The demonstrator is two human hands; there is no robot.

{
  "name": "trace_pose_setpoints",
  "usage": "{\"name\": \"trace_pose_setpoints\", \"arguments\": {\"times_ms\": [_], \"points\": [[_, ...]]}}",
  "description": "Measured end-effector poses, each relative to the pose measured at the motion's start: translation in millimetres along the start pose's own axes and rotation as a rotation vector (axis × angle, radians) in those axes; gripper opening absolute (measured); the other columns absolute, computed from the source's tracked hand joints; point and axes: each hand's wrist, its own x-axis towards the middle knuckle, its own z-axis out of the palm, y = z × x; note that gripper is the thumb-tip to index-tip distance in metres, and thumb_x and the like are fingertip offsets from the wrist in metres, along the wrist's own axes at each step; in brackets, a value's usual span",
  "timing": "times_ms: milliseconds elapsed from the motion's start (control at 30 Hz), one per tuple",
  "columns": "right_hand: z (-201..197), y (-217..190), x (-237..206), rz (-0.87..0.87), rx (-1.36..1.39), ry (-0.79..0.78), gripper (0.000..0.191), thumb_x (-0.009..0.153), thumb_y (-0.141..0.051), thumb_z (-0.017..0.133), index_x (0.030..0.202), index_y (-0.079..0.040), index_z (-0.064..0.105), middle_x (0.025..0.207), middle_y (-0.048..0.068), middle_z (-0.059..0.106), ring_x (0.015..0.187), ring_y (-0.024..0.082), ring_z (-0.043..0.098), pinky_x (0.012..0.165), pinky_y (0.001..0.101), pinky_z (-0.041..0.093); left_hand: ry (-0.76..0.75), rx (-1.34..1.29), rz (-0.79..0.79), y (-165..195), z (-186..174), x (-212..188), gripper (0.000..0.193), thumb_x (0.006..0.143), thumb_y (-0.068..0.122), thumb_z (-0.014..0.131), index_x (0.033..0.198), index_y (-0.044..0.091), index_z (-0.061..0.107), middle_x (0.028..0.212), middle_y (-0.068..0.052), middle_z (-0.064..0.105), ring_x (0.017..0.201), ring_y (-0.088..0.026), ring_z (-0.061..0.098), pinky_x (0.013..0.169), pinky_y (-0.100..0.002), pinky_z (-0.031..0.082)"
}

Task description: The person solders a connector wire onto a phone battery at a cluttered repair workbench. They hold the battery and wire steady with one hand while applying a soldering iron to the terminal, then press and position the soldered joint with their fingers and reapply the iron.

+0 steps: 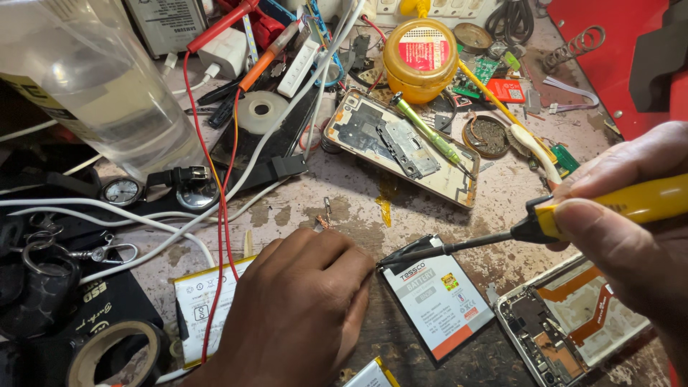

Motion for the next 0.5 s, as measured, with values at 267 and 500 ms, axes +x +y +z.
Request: {"name": "trace_pose_setpoints", "arguments": {"times_ms": [267, 500], "points": [[0.8, -2.0, 0.1, 0.005, -0.042, 0.004, 0.02, 0.095, -0.013, 0.075, 0.103, -0.006, 0.057, 0.088, 0.009, 0.069, 0.079, 0.015, 0.076, 0.078, 0.0298, 0.065, 0.02, 0.005, 0.01, -0.1, -0.3, -0.9, 0.018, 0.074, 0.011, 0.079, 0.09, 0.009, 0.073, 0.086, -0.007, 0.067, 0.086, -0.03, 0.065, 0.074, -0.046, 0.05], [-1.6, 4.6, -2.4, -0.024, -0.029, -0.005, 0.023, 0.094, -0.016, 0.078, 0.101, -0.007, 0.057, 0.089, 0.008, 0.069, 0.08, 0.014, 0.074, 0.079, 0.0287, 0.064, 0.016, -0.011, 0.015, -1.3, -1.7, -0.6, 0.013, 0.077, 0.012, 0.078, 0.089, 0.009, 0.073, 0.086, -0.007, 0.067, 0.086, -0.03, 0.066, 0.075, -0.045, 0.051]]}}
